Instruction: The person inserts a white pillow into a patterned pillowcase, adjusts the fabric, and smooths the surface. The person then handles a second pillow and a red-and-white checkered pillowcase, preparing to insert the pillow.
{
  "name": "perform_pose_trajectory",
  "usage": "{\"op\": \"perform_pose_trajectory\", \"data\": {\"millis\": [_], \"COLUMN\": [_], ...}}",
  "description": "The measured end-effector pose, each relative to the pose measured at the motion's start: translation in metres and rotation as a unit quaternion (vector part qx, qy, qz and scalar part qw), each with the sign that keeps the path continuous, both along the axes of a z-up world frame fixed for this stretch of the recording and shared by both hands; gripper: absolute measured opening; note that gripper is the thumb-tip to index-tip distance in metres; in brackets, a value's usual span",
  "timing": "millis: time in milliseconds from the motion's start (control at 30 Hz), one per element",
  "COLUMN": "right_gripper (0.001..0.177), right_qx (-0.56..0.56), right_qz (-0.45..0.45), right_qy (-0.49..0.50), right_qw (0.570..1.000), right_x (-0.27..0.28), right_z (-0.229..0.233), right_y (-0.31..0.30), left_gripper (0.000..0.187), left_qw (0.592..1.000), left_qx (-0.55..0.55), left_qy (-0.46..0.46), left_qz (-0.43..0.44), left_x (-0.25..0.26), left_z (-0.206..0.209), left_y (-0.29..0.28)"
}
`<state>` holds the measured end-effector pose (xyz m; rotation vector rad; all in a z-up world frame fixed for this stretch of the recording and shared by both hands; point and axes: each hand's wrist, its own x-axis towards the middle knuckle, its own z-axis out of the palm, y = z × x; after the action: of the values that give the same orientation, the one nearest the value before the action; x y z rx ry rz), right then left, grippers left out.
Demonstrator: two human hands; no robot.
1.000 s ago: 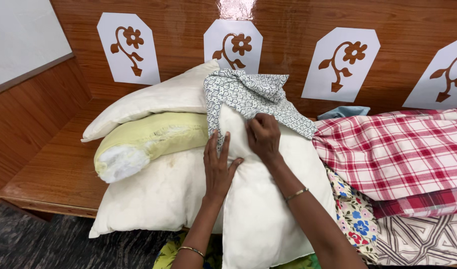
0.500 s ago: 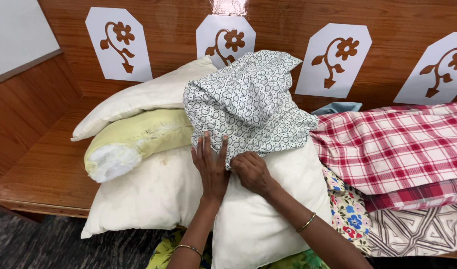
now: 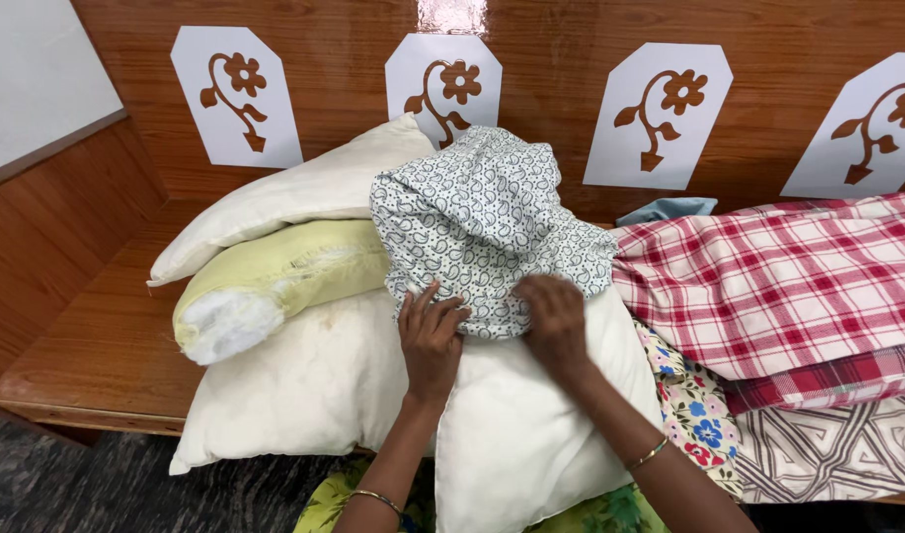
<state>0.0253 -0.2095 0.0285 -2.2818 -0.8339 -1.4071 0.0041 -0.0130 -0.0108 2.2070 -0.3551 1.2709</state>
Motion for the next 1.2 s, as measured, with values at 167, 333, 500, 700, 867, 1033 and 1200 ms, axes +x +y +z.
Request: {"op": "perform_pose_trajectory", "data": {"millis": [167, 333, 500, 700, 867, 1033, 1200], "right_gripper": [0.029, 0.028, 0.025, 0.033, 0.04, 0.044, 0.053], "right_qx": [0.067, 0.137, 0.094, 0.017, -0.022, -0.09, -0.179], "right_qz": [-0.134, -0.153, -0.06, 0.048, 0.062, 0.028, -0.026], "right_qy": [0.021, 0.052, 0.009, 0.113, 0.174, 0.289, 0.506], "right_qw": [0.988, 0.977, 0.994, 0.992, 0.983, 0.953, 0.843], "right_x": [0.047, 0.053, 0.026, -0.043, -0.074, -0.069, -0.071], "right_z": [0.017, -0.016, -0.057, -0.07, -0.048, -0.001, 0.054], "right_y": [-0.046, -0.076, -0.083, -0.093, -0.089, -0.089, -0.082], "left_gripper": [0.02, 0.046, 0.064, 0.047, 0.05, 0.044, 0.025], "left_qw": [1.0, 0.999, 0.994, 0.994, 0.993, 0.984, 0.978], "left_qx": [-0.004, 0.045, 0.099, 0.086, 0.099, 0.105, 0.071], "left_qy": [0.011, 0.025, 0.027, 0.069, 0.068, 0.011, -0.032], "left_qz": [0.0, 0.012, 0.029, 0.0, 0.003, -0.146, -0.192], "left_x": [0.001, -0.006, -0.012, -0.007, -0.014, -0.032, -0.039], "left_z": [0.0, 0.008, 0.001, -0.006, 0.002, 0.012, 0.009], "left_y": [-0.002, -0.014, -0.023, -0.017, -0.019, -0.021, -0.01]}}
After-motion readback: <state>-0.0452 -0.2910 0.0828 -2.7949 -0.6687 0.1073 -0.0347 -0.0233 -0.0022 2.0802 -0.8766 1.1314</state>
